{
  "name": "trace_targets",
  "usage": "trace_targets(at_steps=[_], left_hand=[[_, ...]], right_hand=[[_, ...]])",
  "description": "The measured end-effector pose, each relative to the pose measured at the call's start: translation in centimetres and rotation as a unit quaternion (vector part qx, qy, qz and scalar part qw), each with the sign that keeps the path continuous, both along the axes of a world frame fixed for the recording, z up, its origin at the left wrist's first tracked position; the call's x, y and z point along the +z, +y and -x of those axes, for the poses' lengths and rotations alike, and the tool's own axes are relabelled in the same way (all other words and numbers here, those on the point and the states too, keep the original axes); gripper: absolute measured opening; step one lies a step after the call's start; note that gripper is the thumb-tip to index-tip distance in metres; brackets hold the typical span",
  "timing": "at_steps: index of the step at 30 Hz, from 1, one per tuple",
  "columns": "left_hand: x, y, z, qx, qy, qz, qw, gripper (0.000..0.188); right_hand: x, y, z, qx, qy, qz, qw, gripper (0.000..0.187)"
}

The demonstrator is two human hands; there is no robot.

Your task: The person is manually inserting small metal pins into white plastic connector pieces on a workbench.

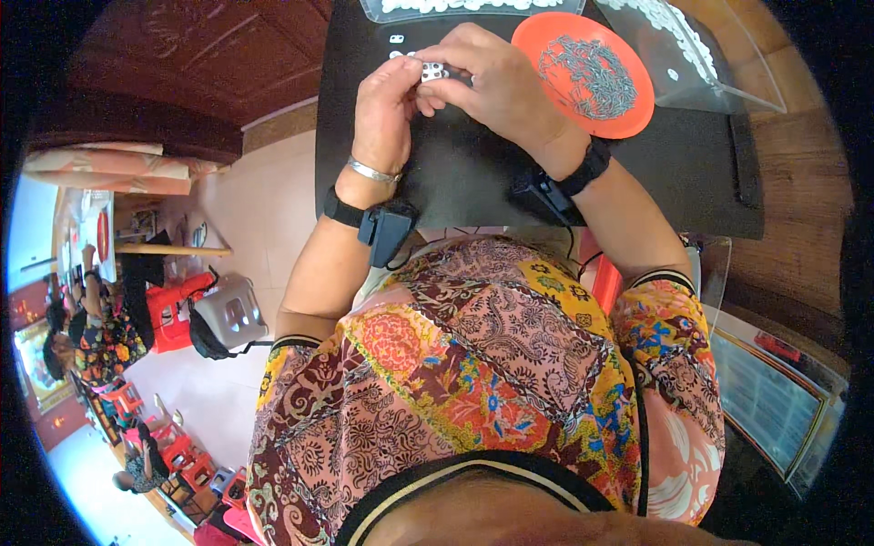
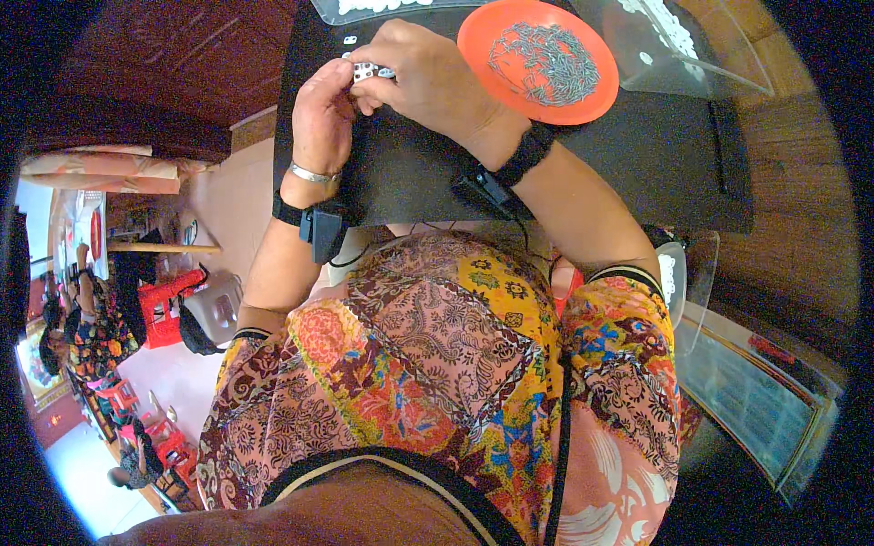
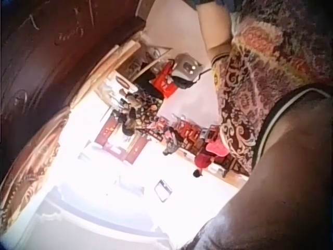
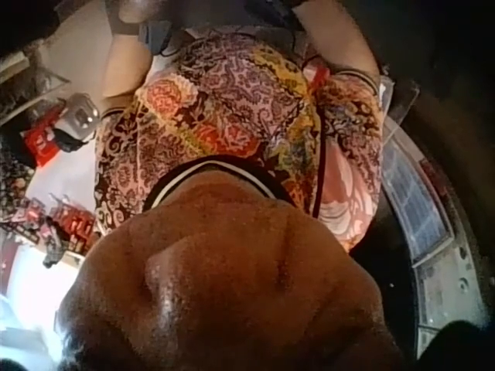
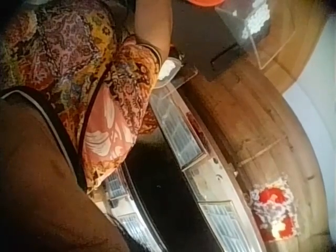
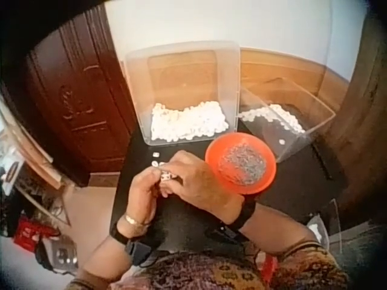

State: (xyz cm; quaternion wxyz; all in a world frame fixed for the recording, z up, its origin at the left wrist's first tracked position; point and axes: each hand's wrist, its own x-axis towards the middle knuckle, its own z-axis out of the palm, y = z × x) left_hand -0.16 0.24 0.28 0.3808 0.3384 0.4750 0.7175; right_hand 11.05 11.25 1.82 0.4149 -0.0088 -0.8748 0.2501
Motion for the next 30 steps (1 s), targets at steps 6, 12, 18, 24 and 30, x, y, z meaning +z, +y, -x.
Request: trace_targets(at_steps=[6, 12, 18, 24, 30], left_hand=[[-0.4, 0.1, -0.3, 0.013, 0.015, -0.001, 1.000, 0.020], [-0.4, 0.2, -0.4, 0.010, 0.015, -0.019, 1.000, 0.022], [-0.4, -0.1, -0.6, 0.010, -0.021, -0.017, 1.000, 0.023], [-0.7, -0.2, -0.5, 0.024, 0.016, -0.027, 0.999, 0.022], [-1.1, 0.5, -0.4, 0.063, 0.010, 0.006, 0.998, 0.021]], right_hand=[[0.4, -0.2, -0.2, -0.007, -0.029, -0.005, 1.000, 0.023], [0.6, 0.1, -0.2, 0.009, -0.021, -0.033, 0.999, 0.021], [0.6, -0.2, 0.0, 0.003, -0.026, -0.038, 0.999, 0.015], [0.1, -0.3, 0.0, -0.013, -0.035, -0.025, 0.999, 0.015], [-0.2, -1.0, 0.2, -0.030, -0.025, 0.009, 0.999, 0.017]])
